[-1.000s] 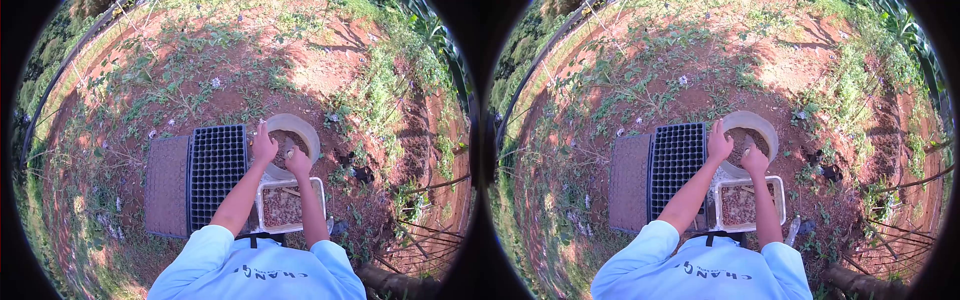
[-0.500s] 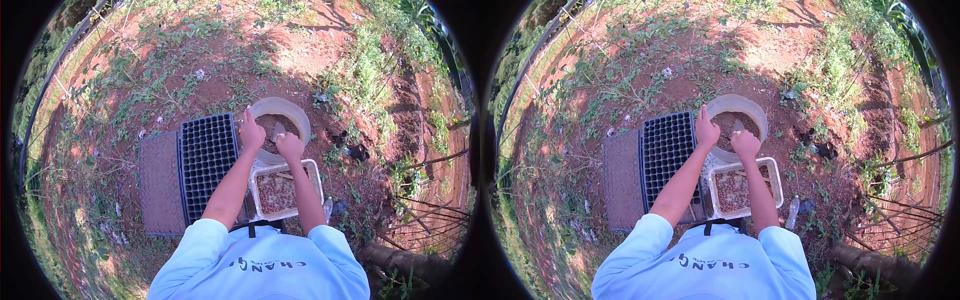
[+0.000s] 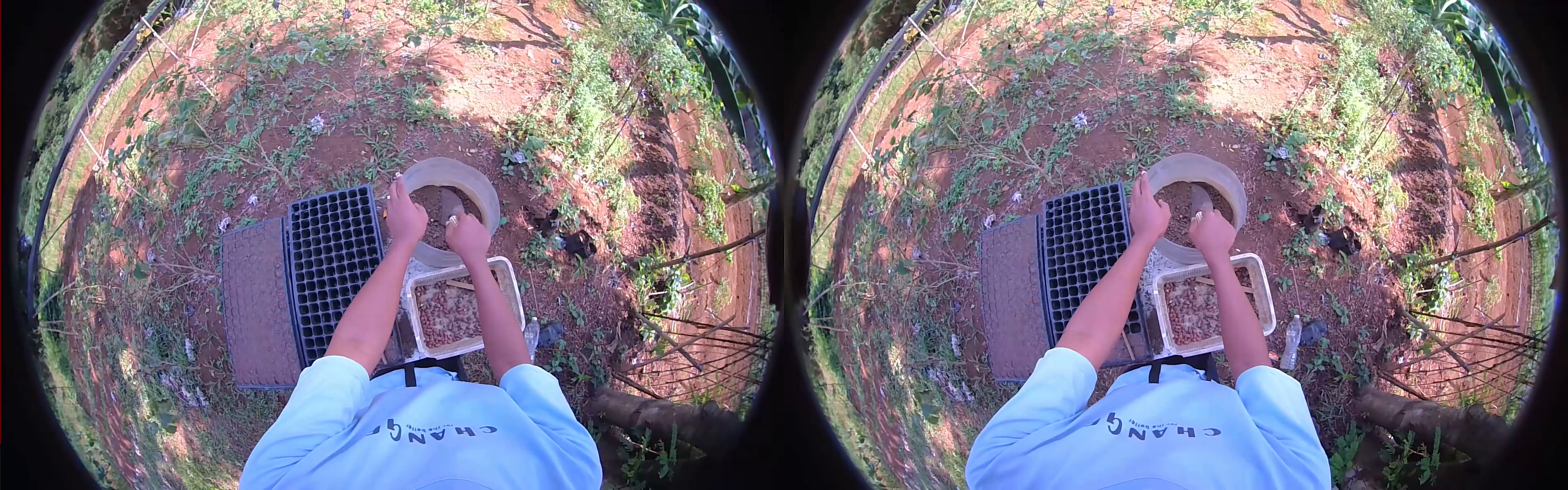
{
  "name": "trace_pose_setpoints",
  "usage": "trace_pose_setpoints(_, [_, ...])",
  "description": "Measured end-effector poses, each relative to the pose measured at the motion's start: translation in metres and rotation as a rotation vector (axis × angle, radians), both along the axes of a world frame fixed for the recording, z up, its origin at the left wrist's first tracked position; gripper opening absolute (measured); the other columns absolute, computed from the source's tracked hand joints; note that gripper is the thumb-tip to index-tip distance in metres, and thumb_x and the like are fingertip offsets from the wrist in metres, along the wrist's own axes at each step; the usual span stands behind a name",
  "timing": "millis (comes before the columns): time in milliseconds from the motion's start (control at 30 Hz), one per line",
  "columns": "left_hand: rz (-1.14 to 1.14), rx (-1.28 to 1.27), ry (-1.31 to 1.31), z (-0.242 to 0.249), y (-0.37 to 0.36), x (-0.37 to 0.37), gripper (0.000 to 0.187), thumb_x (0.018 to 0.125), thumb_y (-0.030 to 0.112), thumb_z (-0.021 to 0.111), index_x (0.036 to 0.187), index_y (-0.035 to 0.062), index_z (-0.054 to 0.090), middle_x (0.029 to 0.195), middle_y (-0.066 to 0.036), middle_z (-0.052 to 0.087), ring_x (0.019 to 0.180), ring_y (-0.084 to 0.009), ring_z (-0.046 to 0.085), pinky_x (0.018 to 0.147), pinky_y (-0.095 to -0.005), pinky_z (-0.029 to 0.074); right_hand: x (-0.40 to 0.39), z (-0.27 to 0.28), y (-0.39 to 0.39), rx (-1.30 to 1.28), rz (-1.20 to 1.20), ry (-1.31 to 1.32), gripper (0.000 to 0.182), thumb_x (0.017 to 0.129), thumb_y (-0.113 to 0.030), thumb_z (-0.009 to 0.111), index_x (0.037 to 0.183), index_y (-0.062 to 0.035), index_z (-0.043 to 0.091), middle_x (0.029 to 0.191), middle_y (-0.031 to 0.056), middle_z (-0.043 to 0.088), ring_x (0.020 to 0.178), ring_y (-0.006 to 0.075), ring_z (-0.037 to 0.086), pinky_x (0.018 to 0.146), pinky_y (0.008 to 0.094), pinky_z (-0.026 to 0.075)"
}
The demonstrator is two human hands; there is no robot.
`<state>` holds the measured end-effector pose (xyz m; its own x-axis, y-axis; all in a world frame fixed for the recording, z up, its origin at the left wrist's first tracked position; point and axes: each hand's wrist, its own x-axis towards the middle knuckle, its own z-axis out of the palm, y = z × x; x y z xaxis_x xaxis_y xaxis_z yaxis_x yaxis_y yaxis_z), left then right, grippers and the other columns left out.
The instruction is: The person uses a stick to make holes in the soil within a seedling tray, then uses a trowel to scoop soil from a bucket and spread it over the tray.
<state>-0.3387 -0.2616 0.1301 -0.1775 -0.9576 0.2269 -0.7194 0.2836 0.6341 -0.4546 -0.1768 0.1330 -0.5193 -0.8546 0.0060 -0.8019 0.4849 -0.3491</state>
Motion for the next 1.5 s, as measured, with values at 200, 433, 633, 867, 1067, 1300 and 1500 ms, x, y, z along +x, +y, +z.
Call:
trace_pose_setpoints(200, [-0.01, 0.039, -0.001, 0.006, 0.002, 0.002, 0.074, 0.077, 0.005, 0.059, 0.144, 0.0024, 0.029, 0.14, -0.018, 0.039, 0.116, -0.0401, 0.051, 0.097, -0.0463, 0.045, -0.001, 0.011, -0.005, 0.124, -0.127, -0.18, 0.042, 0.084, -0.041, 0.056, 0.098, -0.0047, 0.071, 0.097, 0.0232, 0.069, 0.092, 0.0388, 0.068, 0.082, 0.0464, 0.054])
trace_pose_setpoints(433, [-0.011, 0.06, -0.008, 0.006, 0.002, 0.003, 0.073, 0.077, 0.006, 0.059, 0.144, 0.0019, 0.03, 0.14, -0.018, 0.039, 0.115, -0.0394, 0.051, 0.097, -0.0453, 0.045, -0.005, -0.002, 0.0, -0.099, 0.136, 0.13, 0.028, 0.076, -0.017, 0.066, 0.101, -0.0048, 0.067, 0.102, 0.0177, 0.063, 0.094, 0.0358, 0.064, 0.08, 0.0477, 0.053])
trace_pose_setpoints(633, [-0.02, 0.116, -0.035, 0.007, 0.001, 0.004, 0.076, 0.081, 0.011, 0.06, 0.148, 0.0081, 0.025, 0.142, -0.016, 0.037, 0.126, -0.0361, 0.046, 0.101, -0.0448, 0.043, -0.022, -0.003, -0.011, -0.071, 0.256, 0.186, 0.03, 0.072, -0.011, 0.066, 0.101, -0.0064, 0.067, 0.105, 0.0187, 0.062, 0.096, 0.0347, 0.063, 0.082, 0.0452, 0.052])
trace_pose_setpoints(867, [-0.018, 0.138, -0.018, 0.01, 0.002, 0.004, 0.076, 0.08, 0.011, 0.06, 0.148, 0.0075, 0.026, 0.142, -0.016, 0.038, 0.125, -0.0362, 0.046, 0.1, -0.0448, 0.044, -0.03, -0.008, -0.009, -0.022, 0.042, -0.083, 0.033, 0.081, -0.034, 0.063, 0.099, -0.0087, 0.073, 0.085, 0.0207, 0.07, 0.082, 0.036, 0.068, 0.076, 0.0442, 0.055])
trace_pose_setpoints(1067, [-0.024, 0.167, -0.01, 0.015, 0.003, 0.005, 0.075, 0.08, 0.011, 0.06, 0.148, 0.0072, 0.026, 0.143, -0.016, 0.038, 0.125, -0.0361, 0.046, 0.1, -0.0445, 0.044, -0.014, 0.02, 0.005, -0.069, -0.001, 0.002, 0.036, 0.081, -0.037, 0.065, 0.104, -0.0096, 0.073, 0.088, 0.0191, 0.07, 0.081, 0.036, 0.069, 0.073, 0.0448, 0.055])
trace_pose_setpoints(1300, [-0.015, 0.139, -0.009, 0.009, 0.001, 0.004, 0.074, 0.081, 0.011, 0.059, 0.148, 0.0072, 0.027, 0.143, -0.017, 0.038, 0.127, -0.0359, 0.045, 0.103, -0.0445, 0.042, -0.007, 0.037, 0.019, -0.062, -0.093, -0.093, 0.038, 0.081, -0.036, 0.065, 0.106, -0.008, 0.072, 0.088, 0.0186, 0.07, 0.082, 0.0352, 0.069, 0.073, 0.0445, 0.055])
trace_pose_setpoints(1500, [-0.007, 0.085, 0.0, 0.005, 0.001, 0.003, 0.073, 0.08, 0.01, 0.058, 0.146, 0.0053, 0.028, 0.141, -0.017, 0.04, 0.121, -0.037, 0.049, 0.099, -0.0457, 0.044, -0.009, 0.03, 0.022, -0.177, -0.025, 0.085, 0.036, 0.08, -0.033, 0.066, 0.107, -0.0087, 0.071, 0.083, 0.017, 0.07, 0.08, 0.0338, 0.069, 0.073, 0.0441, 0.055])
